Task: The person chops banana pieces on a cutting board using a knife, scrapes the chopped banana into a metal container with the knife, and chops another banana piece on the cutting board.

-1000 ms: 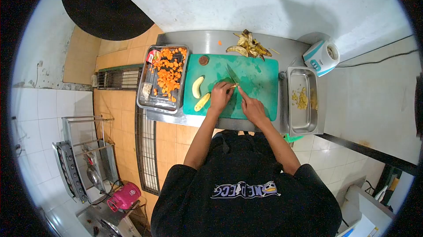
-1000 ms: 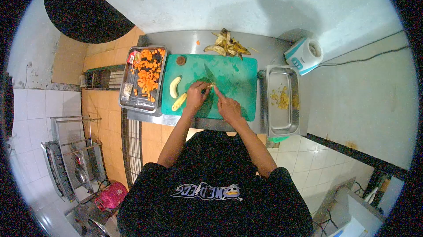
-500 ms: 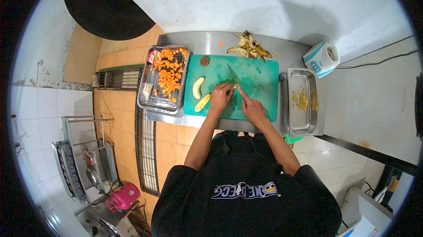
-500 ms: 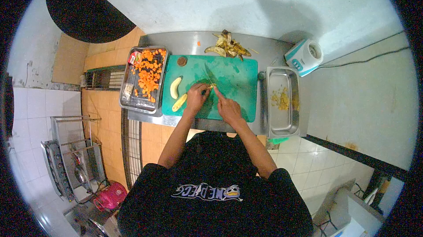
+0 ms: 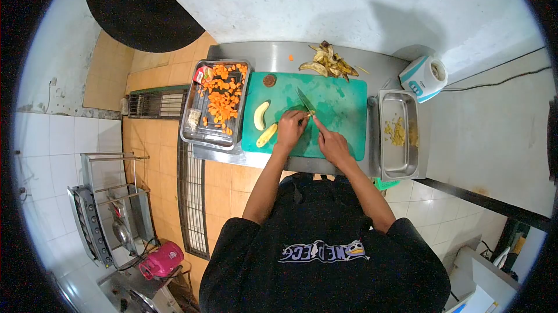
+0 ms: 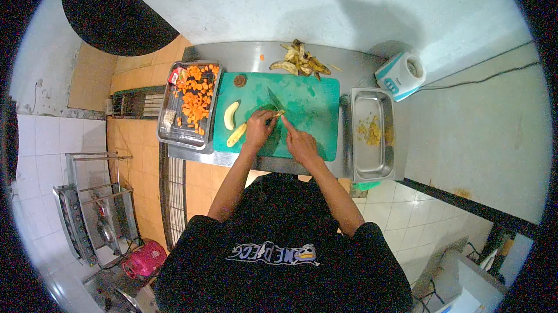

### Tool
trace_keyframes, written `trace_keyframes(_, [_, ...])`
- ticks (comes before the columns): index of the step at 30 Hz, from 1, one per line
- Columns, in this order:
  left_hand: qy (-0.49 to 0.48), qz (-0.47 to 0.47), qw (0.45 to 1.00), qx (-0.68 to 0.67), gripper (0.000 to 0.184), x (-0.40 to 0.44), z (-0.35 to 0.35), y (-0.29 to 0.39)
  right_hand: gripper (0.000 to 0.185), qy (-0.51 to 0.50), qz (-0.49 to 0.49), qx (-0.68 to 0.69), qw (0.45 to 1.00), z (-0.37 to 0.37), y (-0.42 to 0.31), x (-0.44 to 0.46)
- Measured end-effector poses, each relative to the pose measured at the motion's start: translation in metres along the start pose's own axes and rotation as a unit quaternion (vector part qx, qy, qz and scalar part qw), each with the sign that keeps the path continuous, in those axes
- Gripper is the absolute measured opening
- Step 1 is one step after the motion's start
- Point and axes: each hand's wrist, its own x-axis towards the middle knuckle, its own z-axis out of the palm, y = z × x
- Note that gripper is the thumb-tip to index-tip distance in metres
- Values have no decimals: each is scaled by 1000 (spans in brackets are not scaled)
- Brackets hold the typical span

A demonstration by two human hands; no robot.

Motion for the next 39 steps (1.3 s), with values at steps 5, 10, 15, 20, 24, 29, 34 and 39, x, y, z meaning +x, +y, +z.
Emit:
trace_keyframes(5, [-1, -4, 1000, 4, 17, -1, -1, 1, 66, 4, 0, 17, 1000, 0, -2, -1])
trace_keyframes(10, [-5, -1, 1000, 9, 17, 0, -2, 0, 65, -1, -3, 21, 1000, 0, -1, 0])
trace_keyframes(15, [6, 5, 1000, 8, 16, 0, -1, 1, 65, -10, 4, 14, 1000, -1, -1, -1])
trace_keyframes(20, [-3, -11, 1000, 2, 16, 1, -1, 2, 66, -20, 8, 19, 1000, -3, -3, 0])
trace_keyframes(24, [-9, -3, 1000, 9, 19, -1, 1, -2, 67, -27, 15, 17, 999, -6, -4, 0])
trace_keyframes(29, [24, -4, 999, 42, 22, -2, 6, 0, 66, 2, 4, 24, 1000, -9, -5, 2])
trace_keyframes(34, [27, -8, 998, 61, 21, -6, 7, -4, 66, -6, 3, 3, 1000, -4, -4, 4])
trace_keyframes(39, [17, -23, 999, 23, 16, -2, 3, -3, 66, -38, 15, -12, 999, -15, 4, -31])
